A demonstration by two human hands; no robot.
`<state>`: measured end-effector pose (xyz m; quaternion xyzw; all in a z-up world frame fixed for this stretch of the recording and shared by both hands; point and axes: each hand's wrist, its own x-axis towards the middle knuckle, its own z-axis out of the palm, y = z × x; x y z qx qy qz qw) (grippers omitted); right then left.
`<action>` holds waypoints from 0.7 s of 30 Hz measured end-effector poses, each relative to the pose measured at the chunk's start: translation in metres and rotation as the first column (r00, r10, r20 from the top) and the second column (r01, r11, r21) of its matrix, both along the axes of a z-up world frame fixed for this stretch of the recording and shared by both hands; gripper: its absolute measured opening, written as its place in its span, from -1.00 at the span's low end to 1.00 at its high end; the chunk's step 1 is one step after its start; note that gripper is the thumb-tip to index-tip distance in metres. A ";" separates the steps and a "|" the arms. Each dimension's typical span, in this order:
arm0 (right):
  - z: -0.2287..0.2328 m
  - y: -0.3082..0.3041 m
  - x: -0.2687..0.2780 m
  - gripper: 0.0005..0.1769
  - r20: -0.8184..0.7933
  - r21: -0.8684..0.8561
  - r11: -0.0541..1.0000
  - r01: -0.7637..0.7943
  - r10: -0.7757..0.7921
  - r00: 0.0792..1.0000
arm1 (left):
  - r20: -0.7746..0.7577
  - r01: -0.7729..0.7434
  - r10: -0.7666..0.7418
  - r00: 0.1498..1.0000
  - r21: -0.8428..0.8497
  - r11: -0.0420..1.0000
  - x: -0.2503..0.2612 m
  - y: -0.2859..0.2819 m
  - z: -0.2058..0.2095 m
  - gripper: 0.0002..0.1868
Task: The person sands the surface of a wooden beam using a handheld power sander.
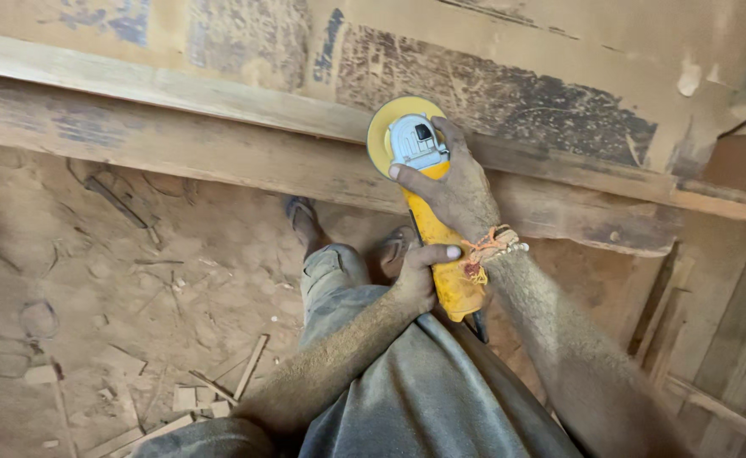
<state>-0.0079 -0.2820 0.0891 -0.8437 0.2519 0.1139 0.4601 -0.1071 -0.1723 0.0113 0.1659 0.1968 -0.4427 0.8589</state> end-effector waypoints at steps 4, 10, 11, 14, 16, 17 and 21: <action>-0.005 -0.029 -0.023 0.09 0.031 -0.015 0.999 0.042 -0.042 0.999 | -0.049 0.102 -0.104 0.993 -0.038 0.994 -0.020 -0.025 -0.009 -0.49; -0.018 -0.080 -0.063 -0.02 0.118 0.000 0.996 0.086 -0.086 0.989 | -0.048 0.178 -0.178 0.983 0.003 0.984 -0.048 -0.068 -0.018 -0.55; -0.020 -0.088 -0.070 -0.01 0.104 -0.011 0.994 0.112 -0.110 0.988 | -0.039 0.205 -0.204 0.978 0.020 0.979 -0.050 -0.074 -0.017 -0.56; -0.026 -0.109 -0.088 -0.01 0.101 0.022 0.981 0.191 -0.192 0.976 | -0.010 0.270 -0.270 0.963 0.062 0.961 -0.051 -0.088 -0.013 -0.58; -0.031 -0.119 -0.094 -0.03 0.139 0.130 0.961 0.245 -0.263 0.955 | 0.015 0.299 -0.301 0.954 0.071 0.952 -0.048 -0.092 -0.009 -0.60; -0.035 -0.122 -0.093 -0.03 0.151 0.159 0.955 0.249 -0.273 0.950 | 0.012 0.312 -0.313 0.950 0.074 0.947 -0.044 -0.093 -0.008 -0.60; -0.048 -0.117 -0.080 0.00 0.158 0.280 0.922 0.268 -0.319 0.935 | 0.051 0.287 -0.294 0.955 0.105 0.952 -0.030 -0.086 -0.007 -0.63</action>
